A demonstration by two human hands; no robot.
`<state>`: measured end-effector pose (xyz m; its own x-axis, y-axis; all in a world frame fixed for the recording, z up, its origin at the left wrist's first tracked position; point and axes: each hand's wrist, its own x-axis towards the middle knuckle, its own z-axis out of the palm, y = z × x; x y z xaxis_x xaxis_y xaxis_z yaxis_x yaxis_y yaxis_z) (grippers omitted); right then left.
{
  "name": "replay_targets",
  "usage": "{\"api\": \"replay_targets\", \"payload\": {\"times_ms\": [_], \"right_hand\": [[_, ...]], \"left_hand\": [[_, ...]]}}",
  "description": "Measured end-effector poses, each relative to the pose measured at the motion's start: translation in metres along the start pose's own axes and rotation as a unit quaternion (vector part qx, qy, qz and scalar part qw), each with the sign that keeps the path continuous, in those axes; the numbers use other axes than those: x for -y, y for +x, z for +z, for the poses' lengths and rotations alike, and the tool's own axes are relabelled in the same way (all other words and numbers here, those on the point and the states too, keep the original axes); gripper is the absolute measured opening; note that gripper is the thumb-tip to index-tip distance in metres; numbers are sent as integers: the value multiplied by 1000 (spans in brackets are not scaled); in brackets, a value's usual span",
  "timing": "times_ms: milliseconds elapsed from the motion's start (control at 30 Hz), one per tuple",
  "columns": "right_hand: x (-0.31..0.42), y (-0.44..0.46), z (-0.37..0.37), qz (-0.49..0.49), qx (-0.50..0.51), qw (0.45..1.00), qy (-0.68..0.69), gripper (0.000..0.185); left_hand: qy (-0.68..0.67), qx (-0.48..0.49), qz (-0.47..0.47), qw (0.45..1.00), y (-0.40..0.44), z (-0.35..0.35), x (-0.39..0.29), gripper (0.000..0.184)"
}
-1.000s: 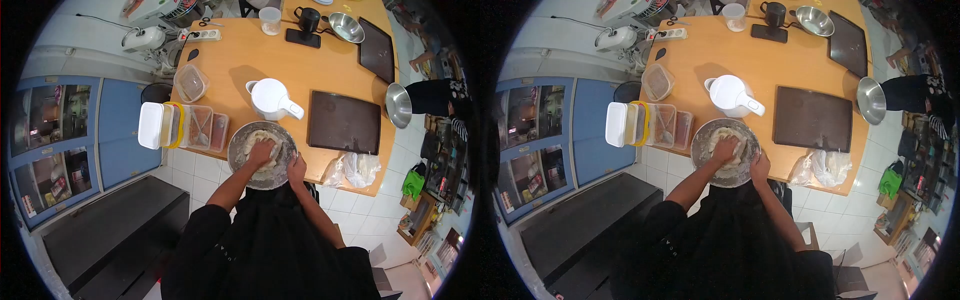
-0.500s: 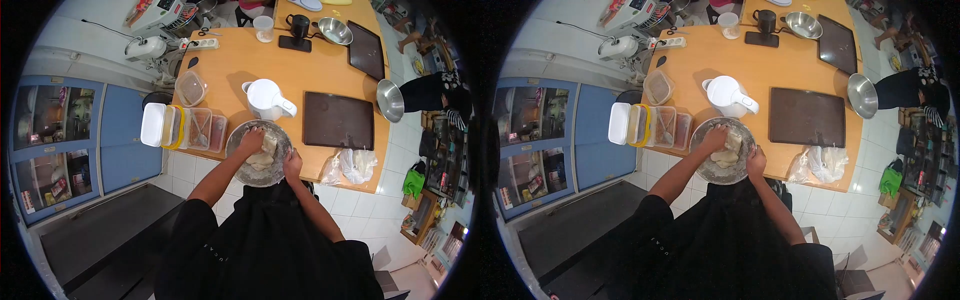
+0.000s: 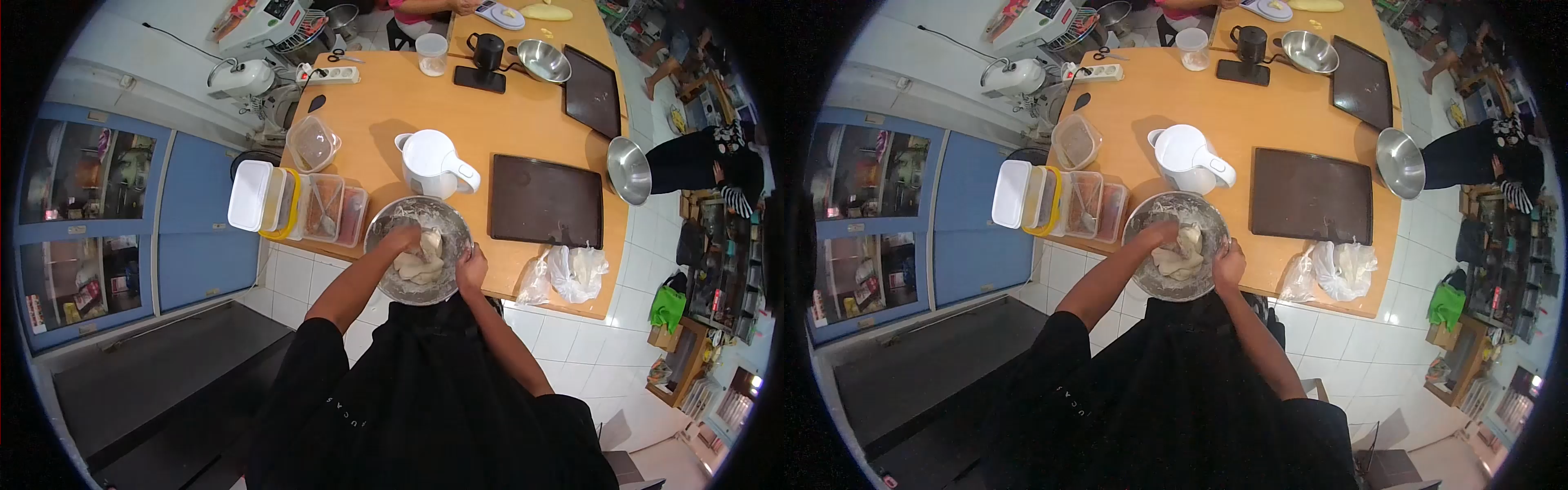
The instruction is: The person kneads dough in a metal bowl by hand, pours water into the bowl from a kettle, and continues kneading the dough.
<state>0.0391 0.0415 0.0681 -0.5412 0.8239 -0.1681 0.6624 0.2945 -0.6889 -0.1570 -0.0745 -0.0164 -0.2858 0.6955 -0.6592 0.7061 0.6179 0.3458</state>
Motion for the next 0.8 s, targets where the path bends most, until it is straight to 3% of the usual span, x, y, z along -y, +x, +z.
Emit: {"api": "replay_targets", "payload": {"times_ms": [67, 200, 300, 400, 500, 600, 700, 800], "right_hand": [[0, -1, -1, -5, -8, 1000, 2, 30], [-3, -1, 1, -20, -14, 1000, 13, 30], [-3, -1, 1, -24, -21, 999, 20, 30], [2, -3, -3, -9, -11, 1000, 19, 29], [4, -2, -4, -2, -5, 1000, 24, 28], [8, -2, -6, -9, -3, 1000, 8, 28], [8, -3, -8, -4, 2, 1000, -16, 28], [8, -2, -6, -9, 3, 1000, -14, 29]], "left_hand": [[0, 1, 74, 997, -1, 5, 14, 53], [-148, -119, 180, 965, -16, 19, 37, 26], [-352, -133, 145, 915, -15, 37, 38, 19], [-337, -75, 41, 938, 37, 80, 51, 19], [-85, -24, 119, 989, 45, 67, 49, 21], [-36, -81, 102, 991, 17, 37, 15, 24], [-24, -202, 63, 977, -63, -28, -49, 30], [-29, -269, 91, 958, -71, -21, -51, 38]]}}
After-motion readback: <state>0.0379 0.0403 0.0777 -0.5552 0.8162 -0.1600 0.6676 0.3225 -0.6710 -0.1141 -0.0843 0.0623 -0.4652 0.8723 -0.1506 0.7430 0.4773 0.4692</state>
